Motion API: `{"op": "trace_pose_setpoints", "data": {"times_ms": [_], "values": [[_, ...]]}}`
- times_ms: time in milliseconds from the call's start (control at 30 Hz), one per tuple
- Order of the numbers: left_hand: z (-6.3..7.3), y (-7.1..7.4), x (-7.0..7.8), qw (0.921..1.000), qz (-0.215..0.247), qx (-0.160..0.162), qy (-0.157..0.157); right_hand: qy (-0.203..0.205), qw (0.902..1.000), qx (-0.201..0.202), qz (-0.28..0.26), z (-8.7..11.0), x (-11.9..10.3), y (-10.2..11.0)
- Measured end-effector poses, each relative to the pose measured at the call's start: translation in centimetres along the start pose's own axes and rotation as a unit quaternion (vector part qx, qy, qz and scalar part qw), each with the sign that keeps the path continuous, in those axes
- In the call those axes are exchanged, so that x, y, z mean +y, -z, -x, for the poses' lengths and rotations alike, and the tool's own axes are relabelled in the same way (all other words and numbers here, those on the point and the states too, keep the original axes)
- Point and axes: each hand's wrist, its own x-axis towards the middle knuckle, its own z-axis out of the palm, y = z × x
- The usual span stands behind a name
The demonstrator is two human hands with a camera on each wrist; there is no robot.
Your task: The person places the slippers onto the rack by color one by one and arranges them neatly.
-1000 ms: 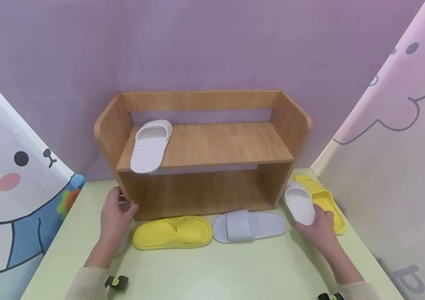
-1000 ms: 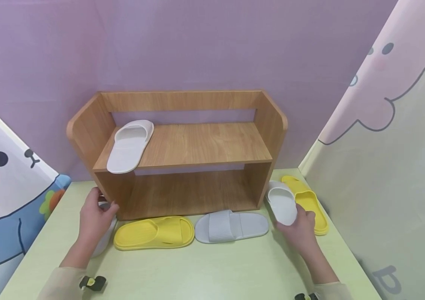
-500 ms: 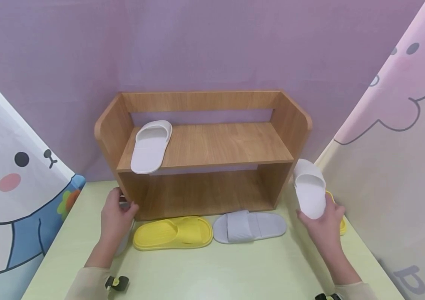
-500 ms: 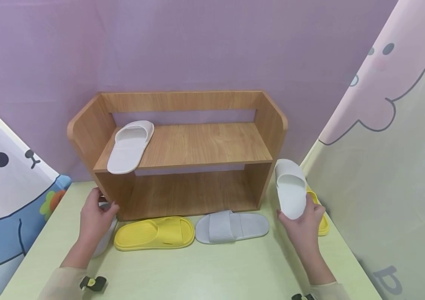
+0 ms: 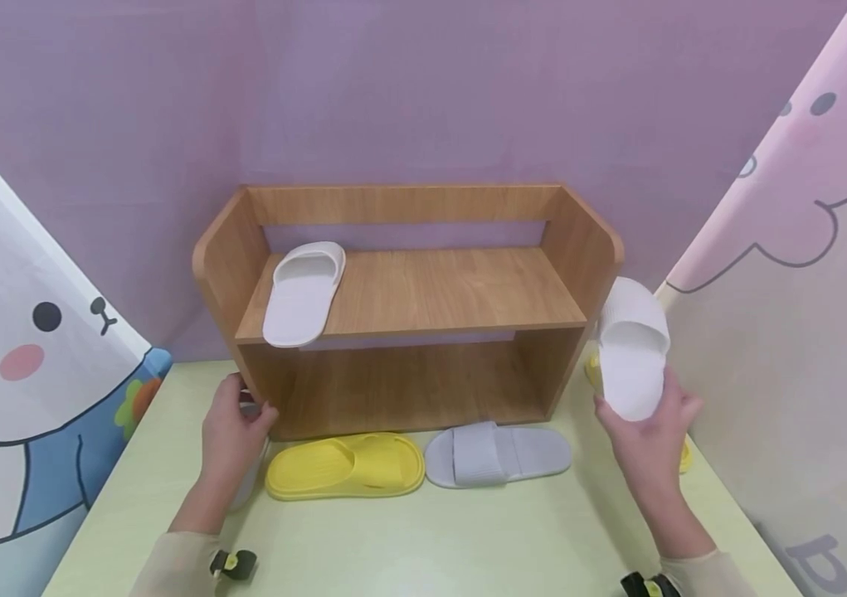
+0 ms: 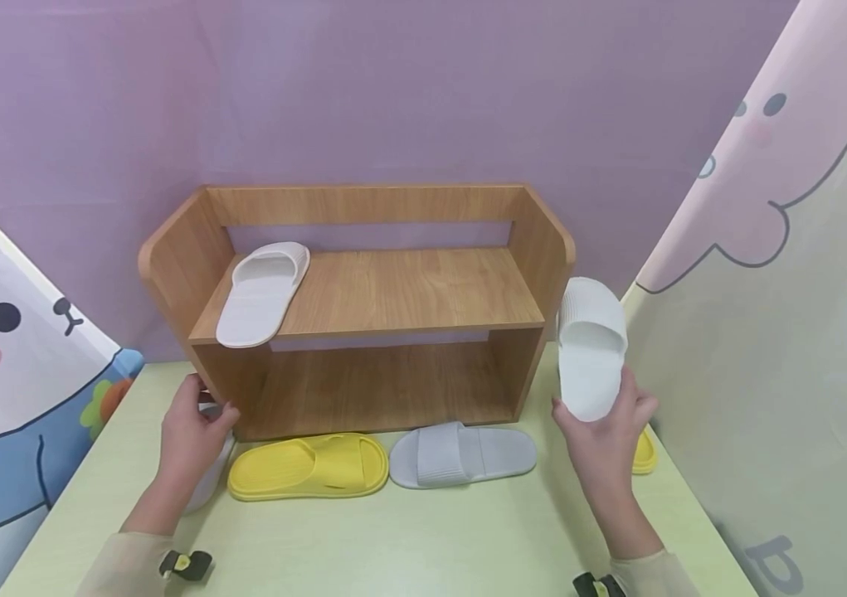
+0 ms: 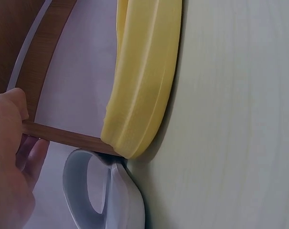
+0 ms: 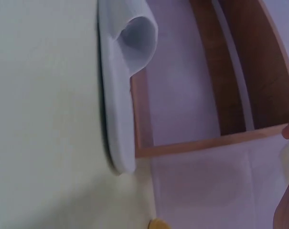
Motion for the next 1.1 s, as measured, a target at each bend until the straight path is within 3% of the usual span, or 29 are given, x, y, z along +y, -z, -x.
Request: {"op": "trace_pose_setpoints", "data": {"times_ms": [200, 433, 567, 833, 1100], "values": [[0.0, 0.0, -0.1, 1.0000, -0.001, -0.001, -0.001, 0.044, 0.9971, 0.053, -0.032, -0.3, -1.3, -0.4], [-0.1, -0.1, -0.2, 1.0000, 0.002, 0.002, -0.007, 0.105, 0.9868, 0.095, -0.079, -1.0, -2.1, -0.6], [0.0, 0.0, -0.1, 1.0000, 0.001, 0.001, -0.007, 0.118, 0.9819, 0.113, -0.095, -1.3, -3.3, -0.5], [0.0, -0.1, -0.2, 1.0000, 0.000, 0.001, -0.006, 0.159, 0.9701, 0.136, -0.123, -0.4, -8.2, 0.6], [-0.1, -0.2, -0.3, 0.9999, -0.003, 0.005, -0.008, 0.171, 0.9630, 0.152, -0.142, -0.2, -9.6, 0.5]]}}
